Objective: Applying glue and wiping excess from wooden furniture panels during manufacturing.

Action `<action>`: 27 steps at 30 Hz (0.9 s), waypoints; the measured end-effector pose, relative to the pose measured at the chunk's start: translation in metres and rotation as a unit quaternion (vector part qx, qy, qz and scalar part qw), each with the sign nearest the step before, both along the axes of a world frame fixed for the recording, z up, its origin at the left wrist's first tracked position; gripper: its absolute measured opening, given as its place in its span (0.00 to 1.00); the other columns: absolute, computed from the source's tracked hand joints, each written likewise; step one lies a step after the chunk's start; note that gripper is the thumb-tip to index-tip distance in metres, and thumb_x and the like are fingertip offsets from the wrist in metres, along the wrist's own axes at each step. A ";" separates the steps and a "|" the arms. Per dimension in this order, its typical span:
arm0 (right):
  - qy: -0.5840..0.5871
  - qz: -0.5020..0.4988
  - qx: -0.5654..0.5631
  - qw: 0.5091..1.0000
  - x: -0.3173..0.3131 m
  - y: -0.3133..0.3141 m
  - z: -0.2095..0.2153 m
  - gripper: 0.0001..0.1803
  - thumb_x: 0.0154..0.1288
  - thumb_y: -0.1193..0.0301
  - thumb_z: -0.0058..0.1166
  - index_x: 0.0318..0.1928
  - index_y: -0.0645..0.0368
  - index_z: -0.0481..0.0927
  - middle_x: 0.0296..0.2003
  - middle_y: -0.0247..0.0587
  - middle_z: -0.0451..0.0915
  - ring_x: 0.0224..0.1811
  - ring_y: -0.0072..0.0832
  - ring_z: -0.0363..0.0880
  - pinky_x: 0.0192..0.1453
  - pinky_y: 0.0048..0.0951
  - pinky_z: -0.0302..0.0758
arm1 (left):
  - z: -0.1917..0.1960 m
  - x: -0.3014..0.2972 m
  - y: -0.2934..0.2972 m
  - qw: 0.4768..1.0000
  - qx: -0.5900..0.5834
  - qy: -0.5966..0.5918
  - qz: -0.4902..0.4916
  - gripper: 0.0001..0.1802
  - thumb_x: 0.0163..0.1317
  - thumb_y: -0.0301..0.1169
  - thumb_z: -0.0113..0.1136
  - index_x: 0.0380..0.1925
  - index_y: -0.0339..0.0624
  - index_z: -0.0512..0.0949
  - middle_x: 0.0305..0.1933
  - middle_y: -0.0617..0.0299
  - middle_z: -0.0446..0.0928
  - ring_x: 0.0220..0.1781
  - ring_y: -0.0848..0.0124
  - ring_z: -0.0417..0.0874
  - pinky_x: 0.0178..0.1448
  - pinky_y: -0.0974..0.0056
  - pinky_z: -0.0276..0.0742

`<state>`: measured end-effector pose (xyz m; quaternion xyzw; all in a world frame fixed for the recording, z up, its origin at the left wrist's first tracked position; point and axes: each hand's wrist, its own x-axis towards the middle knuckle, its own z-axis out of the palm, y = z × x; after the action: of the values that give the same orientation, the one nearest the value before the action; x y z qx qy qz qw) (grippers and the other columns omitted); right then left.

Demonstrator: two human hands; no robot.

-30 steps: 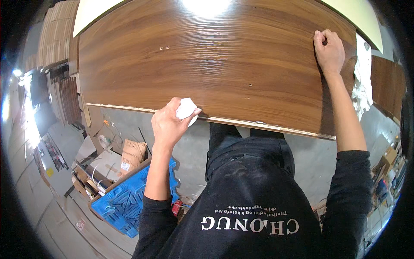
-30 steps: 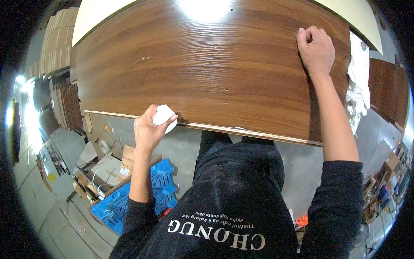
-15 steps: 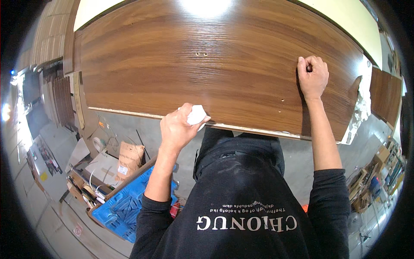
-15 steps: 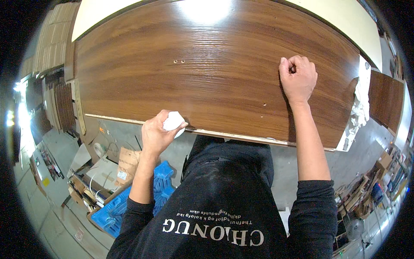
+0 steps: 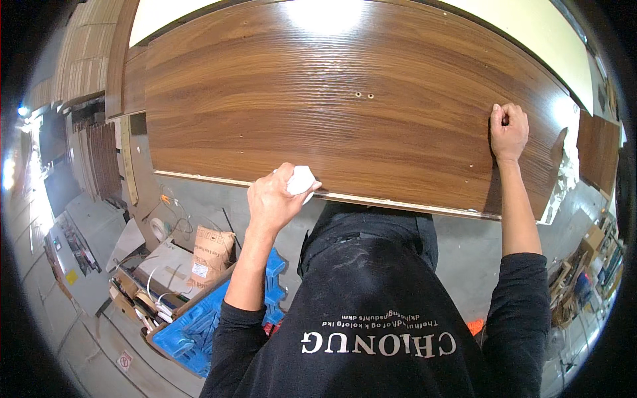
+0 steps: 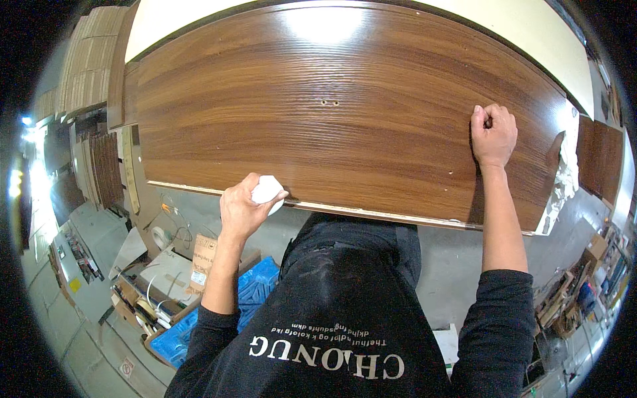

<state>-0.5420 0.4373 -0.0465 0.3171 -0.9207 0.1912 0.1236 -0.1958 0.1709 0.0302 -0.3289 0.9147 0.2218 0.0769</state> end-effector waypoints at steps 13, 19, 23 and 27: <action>-0.009 -0.002 0.007 1.000 -0.001 0.000 0.002 0.13 0.60 0.66 0.57 0.23 0.57 0.69 0.22 0.37 0.69 0.27 0.36 0.68 0.33 0.37 0.65 | 0.001 0.027 -0.034 0.998 -0.014 0.000 0.061 0.24 0.47 0.52 0.70 0.24 0.43 0.74 0.24 0.51 0.80 0.29 0.52 0.83 0.31 0.54 0.76; -0.007 -0.036 -0.003 0.999 0.006 -0.003 -0.005 0.14 0.60 0.65 0.58 0.22 0.56 0.70 0.22 0.37 0.69 0.27 0.36 0.68 0.34 0.36 0.66 | 0.000 0.037 -0.044 0.996 -0.014 -0.004 0.083 0.24 0.46 0.52 0.70 0.24 0.43 0.75 0.25 0.51 0.80 0.30 0.52 0.83 0.32 0.54 0.77; -0.014 -0.050 -0.011 0.999 0.023 -0.022 -0.007 0.14 0.59 0.65 0.58 0.22 0.56 0.71 0.22 0.37 0.71 0.27 0.35 0.69 0.34 0.36 0.66 | -0.001 0.040 -0.053 0.997 -0.042 -0.015 0.057 0.24 0.47 0.53 0.70 0.25 0.44 0.75 0.25 0.51 0.80 0.30 0.52 0.82 0.31 0.54 0.76; -0.043 -0.022 -0.036 0.998 0.063 -0.068 0.004 0.13 0.58 0.64 0.59 0.21 0.54 0.73 0.22 0.35 0.72 0.27 0.33 0.70 0.34 0.35 0.67 | 0.001 0.057 -0.061 0.998 -0.022 -0.009 0.065 0.23 0.47 0.52 0.70 0.26 0.44 0.76 0.24 0.53 0.80 0.30 0.53 0.83 0.31 0.54 0.76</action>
<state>-0.4794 0.3689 -0.0429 0.2837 -0.9244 0.2347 0.0998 -0.1387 0.1097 0.0314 -0.3912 0.8953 0.2033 0.0633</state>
